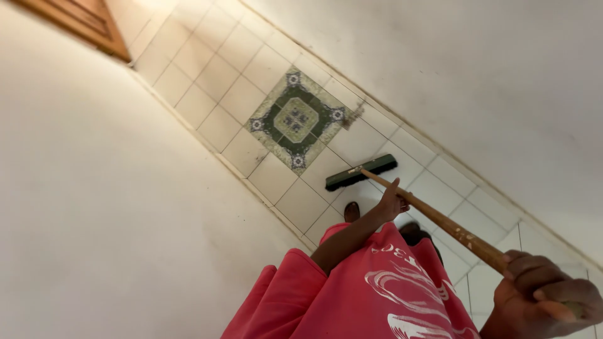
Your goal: Sweep the tiled floor using a long-handled broom.
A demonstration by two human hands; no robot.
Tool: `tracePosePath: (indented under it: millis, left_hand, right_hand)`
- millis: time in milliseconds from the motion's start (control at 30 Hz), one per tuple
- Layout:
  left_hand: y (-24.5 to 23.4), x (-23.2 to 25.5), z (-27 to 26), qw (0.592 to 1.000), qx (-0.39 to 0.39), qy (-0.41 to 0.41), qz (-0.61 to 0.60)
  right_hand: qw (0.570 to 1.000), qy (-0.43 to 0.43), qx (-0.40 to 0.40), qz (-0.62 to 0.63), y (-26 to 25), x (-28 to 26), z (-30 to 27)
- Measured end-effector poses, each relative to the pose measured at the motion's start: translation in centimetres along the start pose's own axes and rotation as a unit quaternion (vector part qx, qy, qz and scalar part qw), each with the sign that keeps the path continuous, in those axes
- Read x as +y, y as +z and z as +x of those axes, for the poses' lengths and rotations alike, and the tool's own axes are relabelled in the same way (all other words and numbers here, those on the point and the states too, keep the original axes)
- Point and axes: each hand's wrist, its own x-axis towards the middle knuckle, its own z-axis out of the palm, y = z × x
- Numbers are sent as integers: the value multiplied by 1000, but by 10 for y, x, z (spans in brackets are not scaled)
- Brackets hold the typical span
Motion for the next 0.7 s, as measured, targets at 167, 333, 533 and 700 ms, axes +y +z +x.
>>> tracePosePath:
  millis: [167,333,533,700]
  left_hand:
    - [38,-1,-8,994,-69,-57,60]
    - [62,5,12,986,-125,-105,-37]
    - [116,31,-17,999,-11,-29,32]
    - [125,40,14,998,28,27,-54]
  right_hand:
    - [999,-29,14,24,-41,52,-3]
    - [994,-93,-58,9,-43,118,21]
    - [976,-44,-193,93,-68,131,55]
    - [962,-15,-250,112,-78,162,78]
